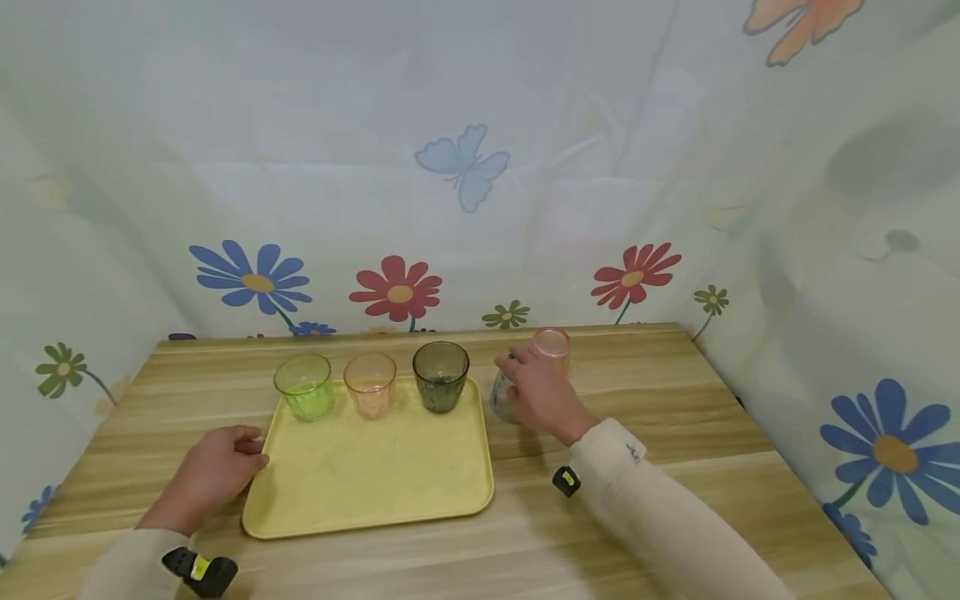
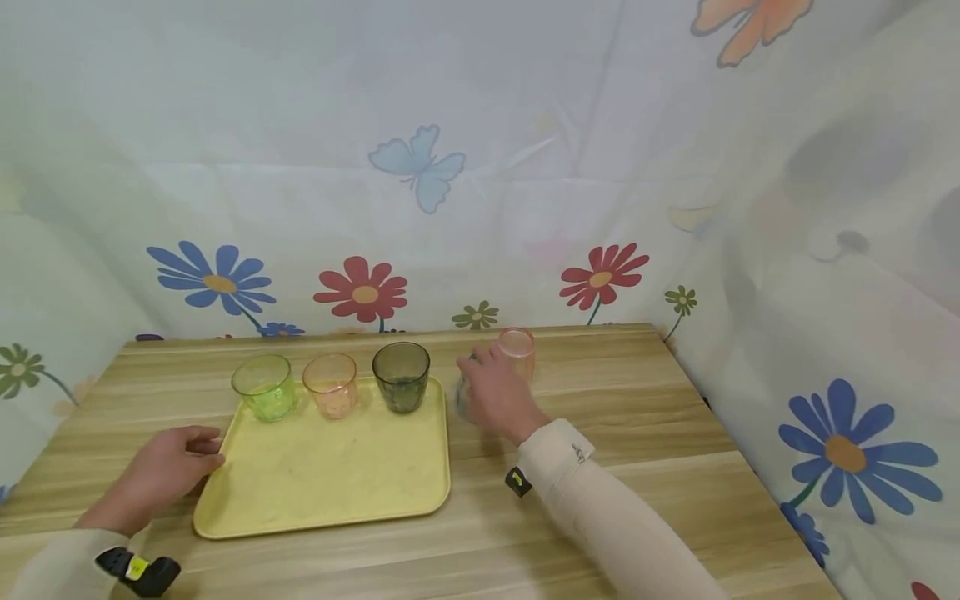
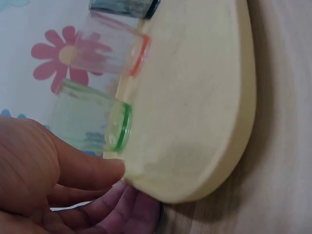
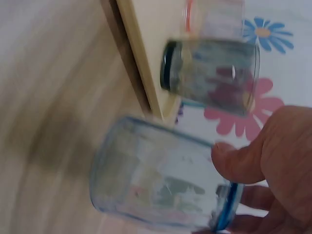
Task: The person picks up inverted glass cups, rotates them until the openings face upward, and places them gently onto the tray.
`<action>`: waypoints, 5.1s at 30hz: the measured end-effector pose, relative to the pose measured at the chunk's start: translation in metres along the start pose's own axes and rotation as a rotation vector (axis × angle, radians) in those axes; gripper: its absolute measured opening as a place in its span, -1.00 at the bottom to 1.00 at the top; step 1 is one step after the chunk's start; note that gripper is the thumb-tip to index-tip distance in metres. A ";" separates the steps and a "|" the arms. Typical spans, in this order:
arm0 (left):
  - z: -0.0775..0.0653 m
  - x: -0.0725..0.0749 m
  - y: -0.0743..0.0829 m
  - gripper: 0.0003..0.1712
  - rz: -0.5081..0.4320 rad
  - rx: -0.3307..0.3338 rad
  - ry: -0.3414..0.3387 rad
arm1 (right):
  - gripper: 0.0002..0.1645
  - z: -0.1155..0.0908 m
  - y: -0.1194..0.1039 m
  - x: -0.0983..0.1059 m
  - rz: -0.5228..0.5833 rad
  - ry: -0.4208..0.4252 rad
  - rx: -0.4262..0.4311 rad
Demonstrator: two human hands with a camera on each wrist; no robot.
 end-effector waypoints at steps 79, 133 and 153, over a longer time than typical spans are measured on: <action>0.018 0.005 -0.010 -0.76 -0.244 0.090 -0.141 | -0.41 0.024 -0.025 0.081 0.104 -0.226 -0.077; 0.018 0.003 -0.015 -0.64 -0.259 0.119 -0.132 | -0.43 0.002 -0.056 0.097 -0.116 -0.117 0.124; 0.014 0.003 -0.014 -0.65 -0.253 0.109 -0.123 | -0.39 0.001 -0.071 0.096 0.131 -0.247 0.104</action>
Point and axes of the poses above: each hand's wrist, its own z-axis towards the middle knuckle, its own x-axis out of the back of the hand, y = z × x, the point moved 2 cm from there along z, towards the middle knuckle, and after that the axes turned 1 degree about x, right-handed, at the moved point
